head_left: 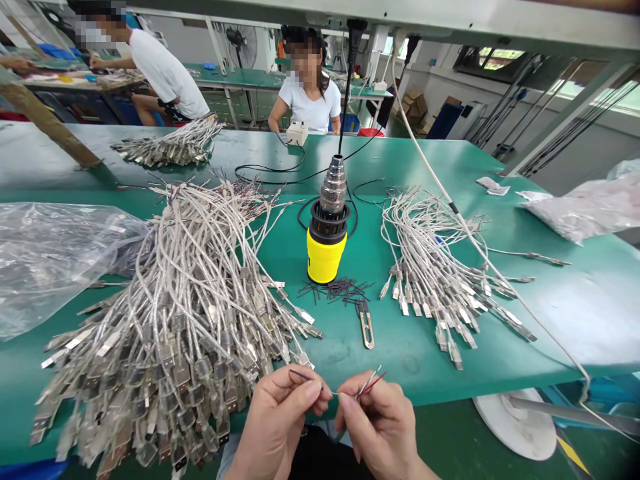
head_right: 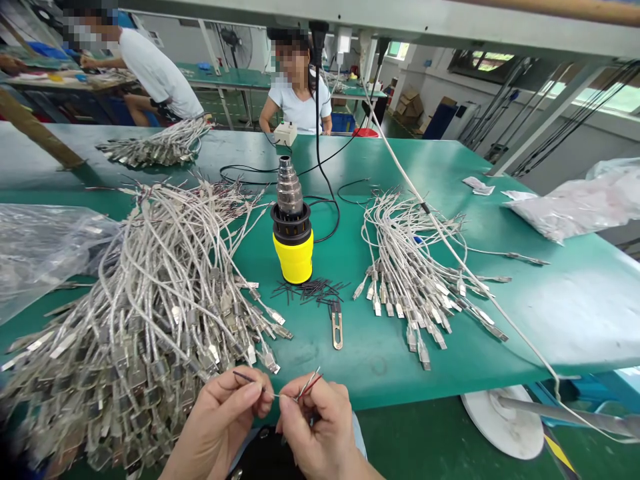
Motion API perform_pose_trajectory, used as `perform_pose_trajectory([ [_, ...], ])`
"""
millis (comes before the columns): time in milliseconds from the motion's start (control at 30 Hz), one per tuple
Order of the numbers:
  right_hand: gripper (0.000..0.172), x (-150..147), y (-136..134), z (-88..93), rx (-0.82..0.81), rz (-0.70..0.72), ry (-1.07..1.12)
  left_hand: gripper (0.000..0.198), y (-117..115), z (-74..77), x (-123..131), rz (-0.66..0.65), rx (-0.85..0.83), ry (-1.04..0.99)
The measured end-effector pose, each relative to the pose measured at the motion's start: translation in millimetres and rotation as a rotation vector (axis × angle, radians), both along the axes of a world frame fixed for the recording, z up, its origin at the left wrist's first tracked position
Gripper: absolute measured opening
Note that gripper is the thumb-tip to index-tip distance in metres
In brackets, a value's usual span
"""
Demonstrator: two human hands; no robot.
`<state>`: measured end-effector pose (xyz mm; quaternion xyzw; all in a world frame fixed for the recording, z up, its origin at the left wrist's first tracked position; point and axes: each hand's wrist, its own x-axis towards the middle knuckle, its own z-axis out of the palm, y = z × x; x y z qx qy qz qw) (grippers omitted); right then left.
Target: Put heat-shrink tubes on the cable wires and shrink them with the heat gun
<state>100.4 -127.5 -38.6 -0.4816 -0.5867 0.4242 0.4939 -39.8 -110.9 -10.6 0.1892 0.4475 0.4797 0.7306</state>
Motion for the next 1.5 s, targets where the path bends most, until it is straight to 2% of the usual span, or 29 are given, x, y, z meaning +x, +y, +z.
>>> perform_pose_trajectory([
  [333,0.014,2.2,3.0,4.7,0.044,0.031,-0.090,0.010,-0.8,-0.4,0.6,0.026,-0.031,-0.006],
  [467,0.007,1.0,3.5,1.3,0.103,0.011,-0.083,0.010,0.5,1.1,0.6,0.039,-0.035,-0.022],
  [767,0.010,0.2,4.5,3.1,0.178,-0.021,-0.132,0.011,1.7,0.5,0.4,0.039,-0.063,-0.038],
  [900,0.008,-0.3,5.5,4.4,0.159,-0.029,-0.147,0.012,2.2,1.3,0.4,0.039,-0.070,-0.047],
  [1300,0.013,-0.9,2.8,-2.8,0.150,-0.045,-0.215,0.009,-0.2,-2.0,2.1,0.018,-0.038,-0.056],
  [1500,0.014,-2.7,4.0,0.5,0.233,-0.100,-0.256,0.011,-0.9,-4.6,4.4,0.036,0.010,-0.055],
])
